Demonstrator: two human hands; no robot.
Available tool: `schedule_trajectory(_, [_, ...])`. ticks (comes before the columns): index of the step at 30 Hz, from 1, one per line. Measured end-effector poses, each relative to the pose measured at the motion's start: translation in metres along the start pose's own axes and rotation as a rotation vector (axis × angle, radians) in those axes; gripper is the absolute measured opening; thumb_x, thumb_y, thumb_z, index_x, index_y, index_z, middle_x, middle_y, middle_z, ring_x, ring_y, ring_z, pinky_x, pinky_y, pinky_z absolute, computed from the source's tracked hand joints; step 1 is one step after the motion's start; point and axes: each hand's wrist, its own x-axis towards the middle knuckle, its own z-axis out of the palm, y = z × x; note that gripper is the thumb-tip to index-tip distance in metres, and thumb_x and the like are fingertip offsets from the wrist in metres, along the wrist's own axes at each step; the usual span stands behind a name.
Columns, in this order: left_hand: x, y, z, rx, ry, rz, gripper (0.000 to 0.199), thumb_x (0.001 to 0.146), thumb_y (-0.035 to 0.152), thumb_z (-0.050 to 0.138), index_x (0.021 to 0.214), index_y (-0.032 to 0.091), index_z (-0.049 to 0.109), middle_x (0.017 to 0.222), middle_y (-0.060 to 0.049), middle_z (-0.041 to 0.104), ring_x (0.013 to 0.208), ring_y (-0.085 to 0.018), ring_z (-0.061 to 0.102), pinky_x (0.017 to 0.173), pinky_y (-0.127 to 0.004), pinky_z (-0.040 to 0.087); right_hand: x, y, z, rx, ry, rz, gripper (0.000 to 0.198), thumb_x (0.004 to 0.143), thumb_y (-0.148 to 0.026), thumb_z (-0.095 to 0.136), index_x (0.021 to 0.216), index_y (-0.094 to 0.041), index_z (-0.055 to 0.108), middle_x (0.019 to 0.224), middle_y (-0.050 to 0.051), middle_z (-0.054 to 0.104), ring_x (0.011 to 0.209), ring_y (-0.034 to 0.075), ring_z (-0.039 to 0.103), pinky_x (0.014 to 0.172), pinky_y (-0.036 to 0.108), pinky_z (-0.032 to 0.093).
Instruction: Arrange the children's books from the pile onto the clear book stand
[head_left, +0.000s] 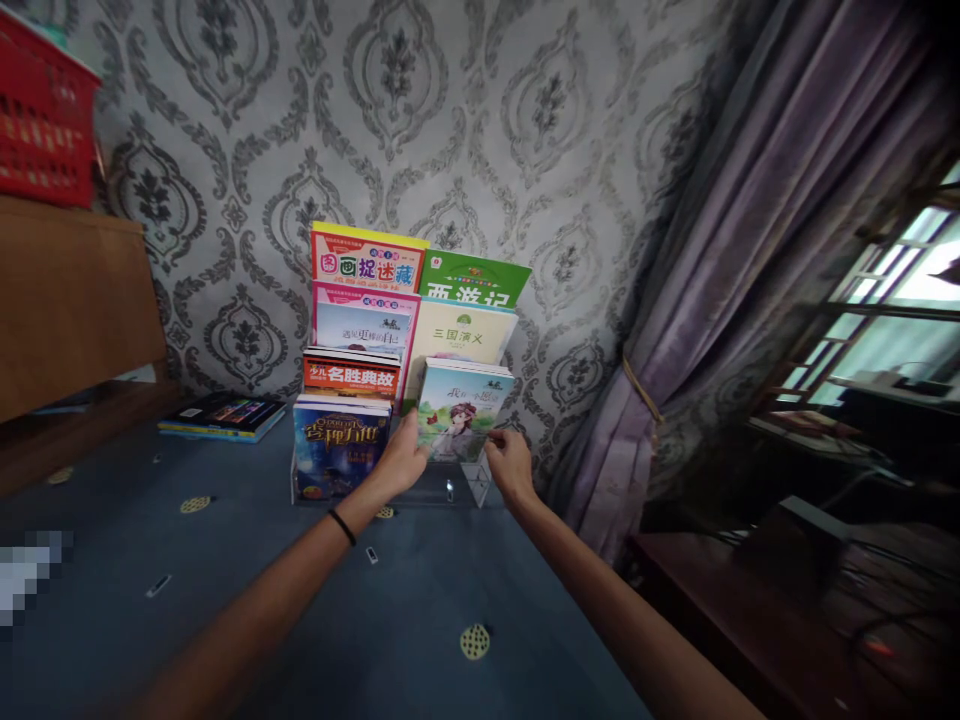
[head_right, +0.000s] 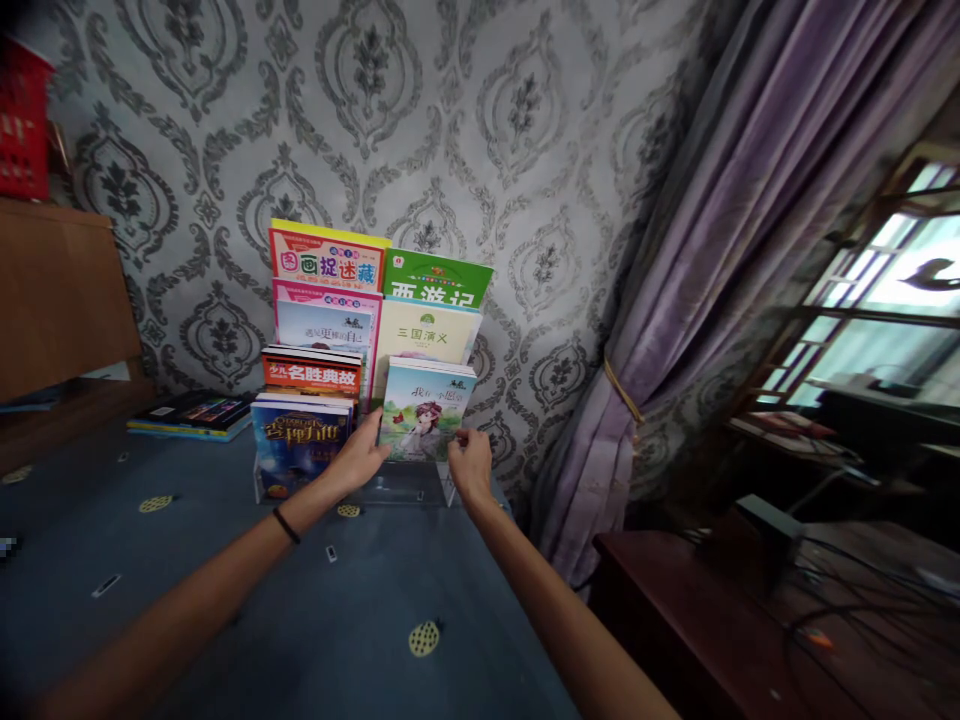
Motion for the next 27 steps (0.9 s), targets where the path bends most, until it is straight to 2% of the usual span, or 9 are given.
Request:
schedule_trajectory(7, [-0.003,0.012,-0.003,0.015,-0.016,-0.108,0.08,0.076,0.017,0.061,0.152,0.011,0.038,0.159,-0.02,0.042,0.149,-0.032,0.038,0.125,-0.046,0.026,0.0,0.003,-0.001,0.08,0.003,0.013,0.028,0.065,-0.031,0.056,0.086,-0.019,0.071,0.089,0.01,0.069,0.088,0.03,0.065,0.09,0.047,0.051])
schedule_trajectory(10, [0.0,0.016,-0.003,-0.011,-0.001,-0.158,0.085,0.077,0.02,0.063,0.155,0.012,0.032,0.162,-0.019,0.037,0.152,-0.031,0.032,0.126,-0.043,0.023,0.007,-0.005,-0.003,0.144,0.022,0.008,0.038,0.068,-0.034,0.056,0.1,-0.018,0.07,0.098,0.012,0.073,0.095,0.03,0.067,0.094,0.048,0.051])
schedule_trajectory(14, [0.006,0.022,-0.002,-0.053,0.033,-0.098,0.087,0.077,0.025,0.066,0.155,0.015,0.03,0.165,-0.017,0.033,0.153,-0.032,0.03,0.125,-0.045,0.026,0.025,-0.033,-0.007,0.366,-0.002,-0.08,0.053,0.072,-0.033,0.056,0.121,-0.016,0.063,0.12,0.014,0.072,0.109,0.03,0.067,0.098,0.046,0.051])
schedule_trajectory(17, [0.01,0.026,-0.001,-0.068,0.038,-0.043,0.085,0.078,0.025,0.066,0.154,0.016,0.031,0.161,-0.018,0.039,0.15,-0.033,0.035,0.124,-0.047,0.028,0.035,-0.052,-0.008,0.54,-0.071,-0.128,0.047,0.07,-0.031,0.058,0.115,-0.017,0.065,0.117,0.012,0.074,0.111,0.03,0.067,0.099,0.046,0.051])
schedule_trajectory(21, [0.011,0.028,-0.001,-0.048,0.055,-0.009,0.082,0.077,0.02,0.063,0.153,0.017,0.034,0.158,-0.018,0.044,0.149,-0.033,0.037,0.124,-0.049,0.027,0.038,-0.06,-0.009,0.537,-0.097,-0.074,0.039,0.07,-0.032,0.058,0.105,-0.017,0.065,0.108,0.011,0.076,0.106,0.029,0.068,0.095,0.043,0.052])
schedule_trajectory(27, [0.009,0.031,-0.002,0.005,0.061,-0.011,0.08,0.076,0.011,0.058,0.152,0.014,0.034,0.159,-0.018,0.042,0.149,-0.031,0.036,0.126,-0.047,0.025,0.035,-0.059,-0.011,0.527,-0.089,-0.076,0.036,0.07,-0.03,0.058,0.103,-0.018,0.064,0.103,0.009,0.076,0.1,0.028,0.068,0.091,0.041,0.053])
